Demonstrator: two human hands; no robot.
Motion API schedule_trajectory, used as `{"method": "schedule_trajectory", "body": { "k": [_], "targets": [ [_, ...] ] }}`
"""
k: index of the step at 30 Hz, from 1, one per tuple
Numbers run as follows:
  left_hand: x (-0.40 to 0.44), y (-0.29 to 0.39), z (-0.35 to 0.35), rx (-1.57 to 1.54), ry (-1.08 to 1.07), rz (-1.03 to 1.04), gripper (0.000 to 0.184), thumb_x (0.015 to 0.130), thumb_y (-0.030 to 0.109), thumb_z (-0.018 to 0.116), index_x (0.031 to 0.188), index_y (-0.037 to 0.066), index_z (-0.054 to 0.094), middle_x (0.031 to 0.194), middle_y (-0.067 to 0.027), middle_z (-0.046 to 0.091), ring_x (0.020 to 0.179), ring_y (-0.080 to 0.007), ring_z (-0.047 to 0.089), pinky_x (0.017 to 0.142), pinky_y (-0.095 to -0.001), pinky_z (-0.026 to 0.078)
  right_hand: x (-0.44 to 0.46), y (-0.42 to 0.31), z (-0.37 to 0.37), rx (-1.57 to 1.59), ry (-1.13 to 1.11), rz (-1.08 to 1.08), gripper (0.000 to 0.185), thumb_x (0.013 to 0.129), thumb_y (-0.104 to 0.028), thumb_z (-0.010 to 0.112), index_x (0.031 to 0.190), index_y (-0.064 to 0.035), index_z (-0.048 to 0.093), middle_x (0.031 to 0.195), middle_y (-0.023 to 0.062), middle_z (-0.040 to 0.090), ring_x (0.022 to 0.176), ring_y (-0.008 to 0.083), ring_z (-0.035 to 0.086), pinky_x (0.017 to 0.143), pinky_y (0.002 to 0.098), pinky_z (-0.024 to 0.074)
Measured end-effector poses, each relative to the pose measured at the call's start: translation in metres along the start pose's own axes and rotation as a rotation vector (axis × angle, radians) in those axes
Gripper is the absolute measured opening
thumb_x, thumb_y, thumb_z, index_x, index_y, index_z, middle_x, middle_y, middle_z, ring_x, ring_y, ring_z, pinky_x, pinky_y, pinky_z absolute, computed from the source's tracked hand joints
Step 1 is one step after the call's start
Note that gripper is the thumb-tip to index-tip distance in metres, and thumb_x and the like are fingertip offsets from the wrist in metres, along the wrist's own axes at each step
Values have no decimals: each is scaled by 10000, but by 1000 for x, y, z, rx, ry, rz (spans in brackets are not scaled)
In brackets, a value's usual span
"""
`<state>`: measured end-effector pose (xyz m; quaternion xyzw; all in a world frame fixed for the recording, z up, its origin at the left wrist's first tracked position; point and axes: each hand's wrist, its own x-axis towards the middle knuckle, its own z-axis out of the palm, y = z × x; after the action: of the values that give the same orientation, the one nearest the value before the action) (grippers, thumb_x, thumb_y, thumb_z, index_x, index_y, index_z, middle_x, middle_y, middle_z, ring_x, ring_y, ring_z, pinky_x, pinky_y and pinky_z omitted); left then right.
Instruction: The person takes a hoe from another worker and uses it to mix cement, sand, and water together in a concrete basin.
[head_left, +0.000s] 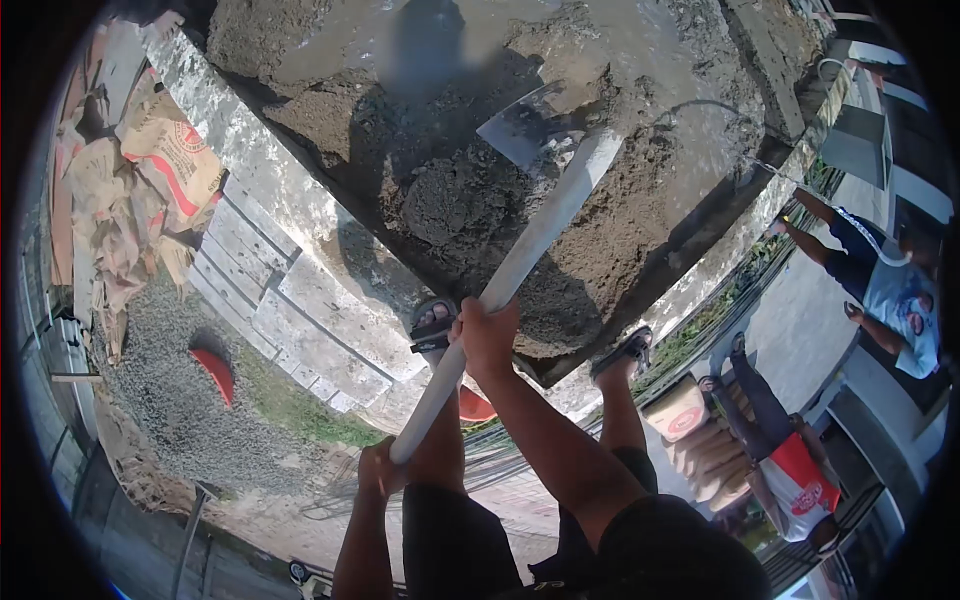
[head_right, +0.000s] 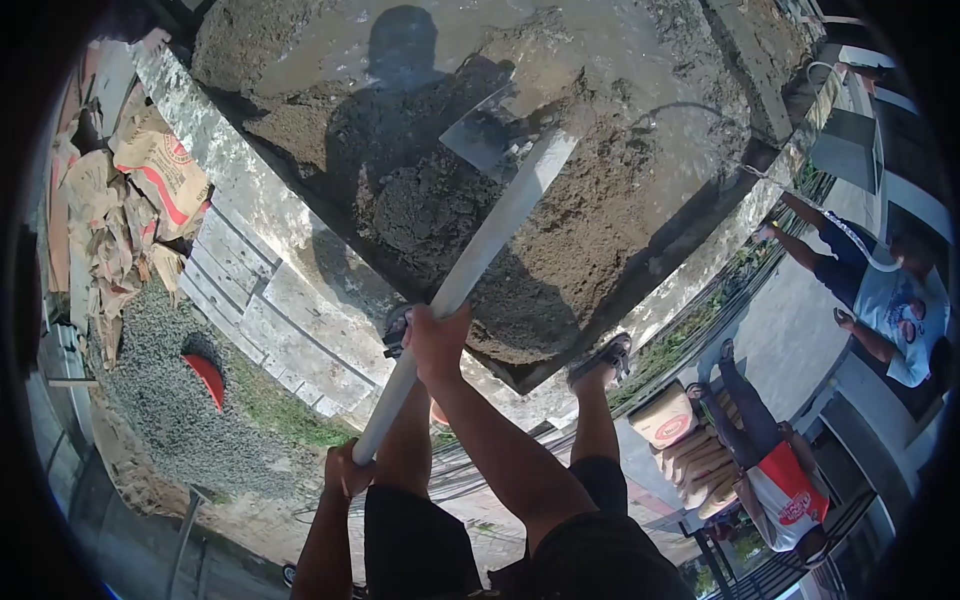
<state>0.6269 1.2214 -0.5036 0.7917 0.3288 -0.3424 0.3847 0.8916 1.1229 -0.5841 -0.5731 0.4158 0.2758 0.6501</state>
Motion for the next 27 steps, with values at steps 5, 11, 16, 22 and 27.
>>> {"method": "schedule_trajectory", "body": {
  "k": [5, 11, 16, 22, 27],
  "targets": [
    [67, 117, -62, 55, -130, 253, 215, 716, 217, 706, 850, 59, 651, 776, -203, 674, 757, -414, 665, 656, -472, 532, -15, -169, -37, 176, 190, -226, 253, 848, 13, 526, 1035, -64, 374, 696, 77, 455, 486, 174, 463, 439, 351, 417],
    [18, 203, -51, 115, -196, 429, 271, 743, 263, 720, 914, 71, 631, 751, -191, 667, 755, -416, 662, 673, -488, 540, -90, -254, -118, 215, 393, -334, 137, 840, -6, 525, 937, -35, 433, 703, 89, 469, 492, 189, 471, 434, 354, 425],
    [-9, 237, -27, 171, -312, 546, 266, 746, 231, 720, 937, 67, 635, 751, -181, 669, 733, -408, 666, 657, -477, 539, -118, -272, -183, 247, 395, -370, 214, 872, 7, 510, 1044, -37, 391, 697, 90, 481, 461, 177, 487, 404, 344, 423],
    [85, 268, 0, 200, -518, 597, 349, 746, 241, 702, 1054, 89, 644, 847, -208, 691, 839, -410, 674, 760, -497, 548, -44, -256, -222, 291, 641, -441, 150, 858, -24, 545, 969, -35, 444, 695, 77, 496, 494, 161, 492, 427, 337, 431],
    [233, 232, -64, 455, -560, 572, 382, 761, 233, 683, 1088, 41, 632, 899, -226, 696, 889, -420, 673, 777, -477, 544, 127, -128, -155, 369, 699, -240, 81, 850, -55, 559, 803, -28, 499, 616, 60, 473, 492, 179, 496, 438, 340, 444]
  ]
}}
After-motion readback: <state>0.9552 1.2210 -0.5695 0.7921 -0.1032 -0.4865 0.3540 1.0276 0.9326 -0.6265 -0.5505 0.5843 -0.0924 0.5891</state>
